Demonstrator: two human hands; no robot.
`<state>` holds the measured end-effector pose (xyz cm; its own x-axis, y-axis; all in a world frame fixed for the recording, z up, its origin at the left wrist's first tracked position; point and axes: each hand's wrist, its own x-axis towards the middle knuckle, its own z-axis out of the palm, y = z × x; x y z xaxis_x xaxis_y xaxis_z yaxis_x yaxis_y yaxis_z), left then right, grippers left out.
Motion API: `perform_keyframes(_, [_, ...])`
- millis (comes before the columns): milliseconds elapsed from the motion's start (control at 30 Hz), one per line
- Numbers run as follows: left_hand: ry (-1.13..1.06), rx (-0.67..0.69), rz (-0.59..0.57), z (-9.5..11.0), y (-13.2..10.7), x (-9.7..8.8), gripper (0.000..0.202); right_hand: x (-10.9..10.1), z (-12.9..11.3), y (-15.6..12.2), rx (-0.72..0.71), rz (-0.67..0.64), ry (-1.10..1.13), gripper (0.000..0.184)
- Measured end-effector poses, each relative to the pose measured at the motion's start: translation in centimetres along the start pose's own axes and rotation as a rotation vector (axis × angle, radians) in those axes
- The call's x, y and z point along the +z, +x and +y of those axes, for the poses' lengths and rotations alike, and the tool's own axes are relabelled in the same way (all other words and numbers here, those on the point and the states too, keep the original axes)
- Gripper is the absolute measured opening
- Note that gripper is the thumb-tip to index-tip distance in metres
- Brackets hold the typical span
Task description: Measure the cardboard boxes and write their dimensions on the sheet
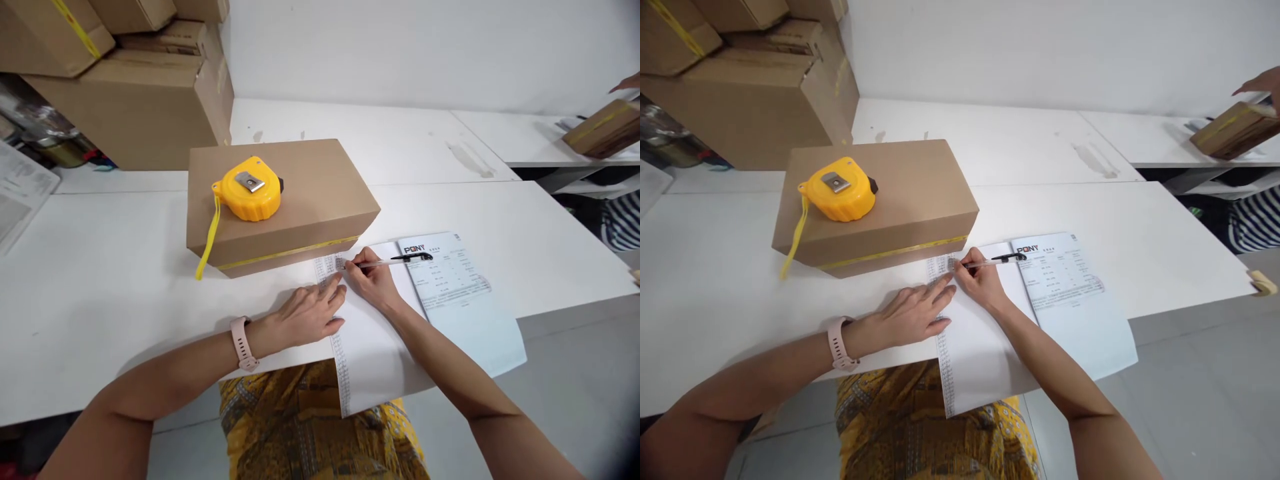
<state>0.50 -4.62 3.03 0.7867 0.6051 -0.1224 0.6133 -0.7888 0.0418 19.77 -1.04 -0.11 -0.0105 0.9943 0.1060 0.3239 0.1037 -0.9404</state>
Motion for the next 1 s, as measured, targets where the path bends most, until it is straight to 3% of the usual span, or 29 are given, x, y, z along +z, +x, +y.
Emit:
perform_keyframes(200, [-0.031,-0.018,-0.002,0.2,0.3,0.3,0.055,0.0,0.0,0.0,-0.011,-0.016,0.010,0.031])
perform_keyframes(633, [-0.095,-0.042,0.109,0.1,0.4,1.4,0.047,-0.1,0.0,0.0,-0.056,-0.048,0.004,0.026])
perform_keyframes(1000, [-0.106,-0.053,0.101,0.2,0.3,1.2,0.046,0.0,-0.4,0.0,-0.078,-0.063,0.011,0.027])
